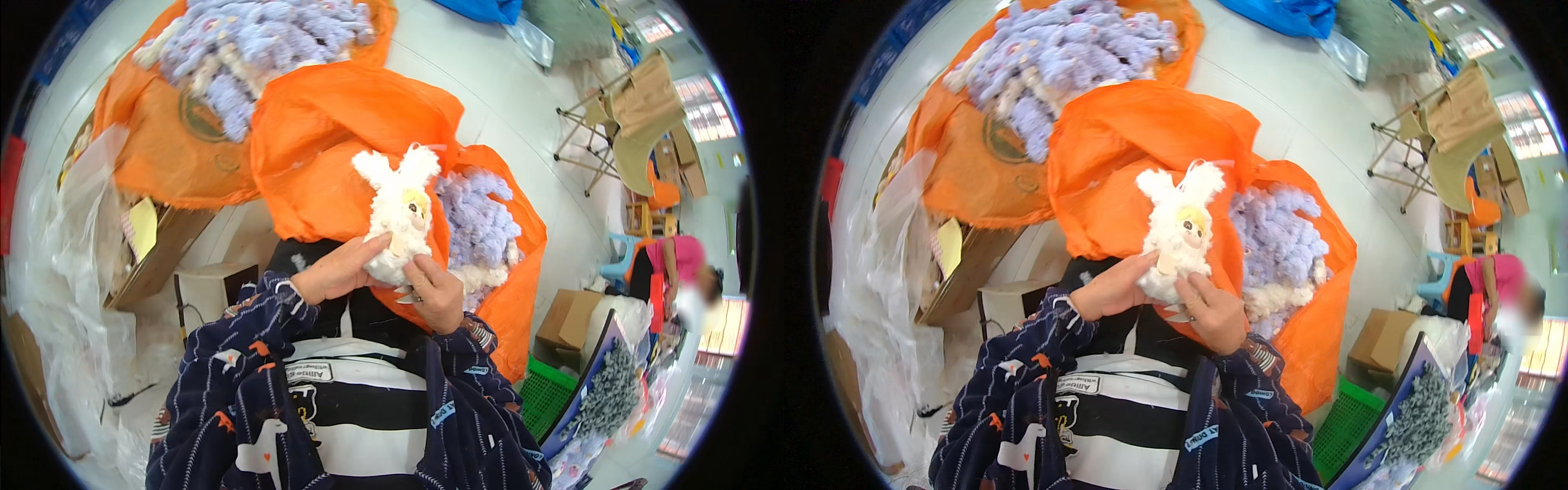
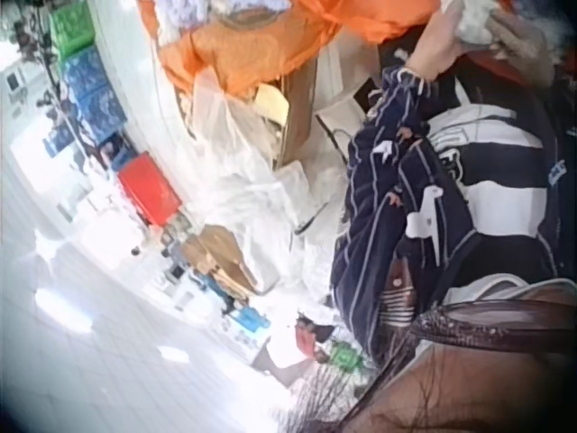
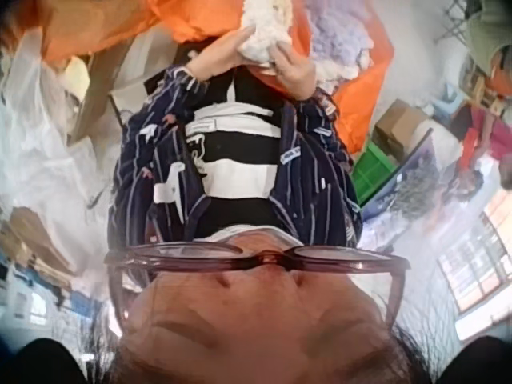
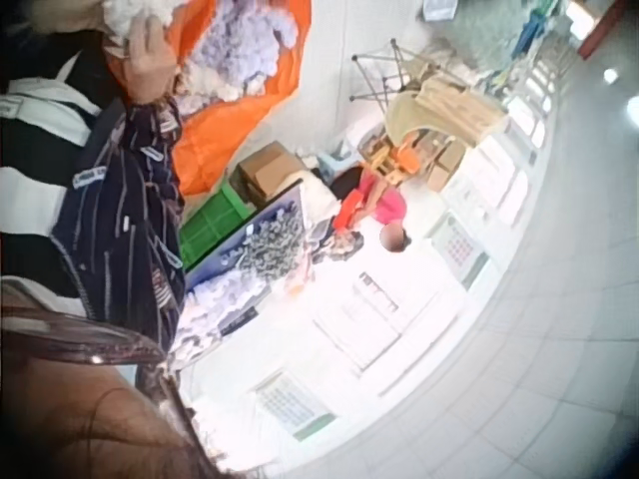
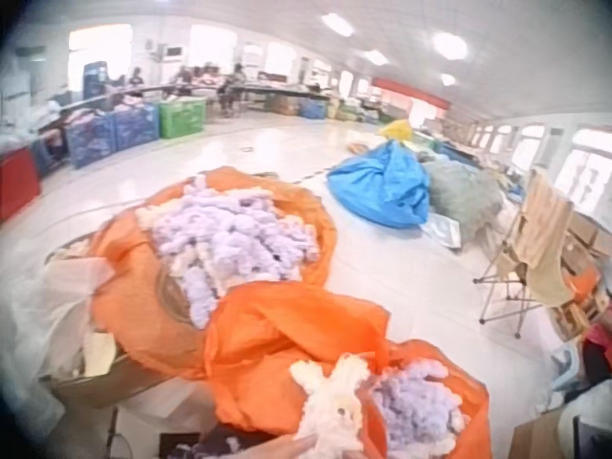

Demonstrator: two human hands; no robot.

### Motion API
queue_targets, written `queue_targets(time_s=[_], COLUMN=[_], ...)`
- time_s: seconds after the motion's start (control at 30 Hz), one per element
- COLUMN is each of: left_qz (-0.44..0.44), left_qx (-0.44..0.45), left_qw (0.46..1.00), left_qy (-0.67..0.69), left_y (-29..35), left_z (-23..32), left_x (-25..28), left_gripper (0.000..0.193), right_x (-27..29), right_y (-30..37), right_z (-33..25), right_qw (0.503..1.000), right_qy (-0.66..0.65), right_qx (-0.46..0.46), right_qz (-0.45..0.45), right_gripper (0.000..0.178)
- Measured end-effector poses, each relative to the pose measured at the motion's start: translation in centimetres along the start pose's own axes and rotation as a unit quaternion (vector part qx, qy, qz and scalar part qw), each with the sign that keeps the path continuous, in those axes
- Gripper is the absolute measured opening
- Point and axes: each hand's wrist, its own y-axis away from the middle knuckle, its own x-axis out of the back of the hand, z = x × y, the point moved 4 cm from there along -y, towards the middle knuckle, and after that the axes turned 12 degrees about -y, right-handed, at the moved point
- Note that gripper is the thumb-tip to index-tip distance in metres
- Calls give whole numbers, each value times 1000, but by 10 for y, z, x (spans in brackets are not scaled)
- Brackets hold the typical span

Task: The person repeatedly picks up small stuffed bunny toys from an orange sack, uses scissors to trim loose threads or fur around the face and ears, and returns the toys to the sack. The process is repeated for multiple units in a continuous loop.

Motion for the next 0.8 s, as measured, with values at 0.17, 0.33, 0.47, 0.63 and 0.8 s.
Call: queue_targets(time_s=[0.17, 0.33, 0.47, 0.63, 0.8], left_qz=[35, 54, 50, -2, -34], left_qx=[-14, -43, -57, -41, -61], left_qw=[999, 997, 993, 970, 907], left_qy=[-22, -33, -85, -240, -416], left_y=[31, 28, 28, 34, 39], left_z=[-6, -25, -33, -42, -25], left_x=[26, 37, 35, 23, 17], left_gripper=[45, 42, 48, 51, 57], right_x=[-23, -28, -11, -14, -32], right_y=[-7, 3, 10, -4, 0], right_z=[-27, -28, 11, 36, 35], right_qw=[991, 961, 862, 741, 710], right_qy=[-84, -252, -373, -489, -548], right_qx=[41, -43, -326, -408, -366], right_qz=[-91, -104, 110, 213, 248], right_gripper=[37, 34, 24, 30, 25])
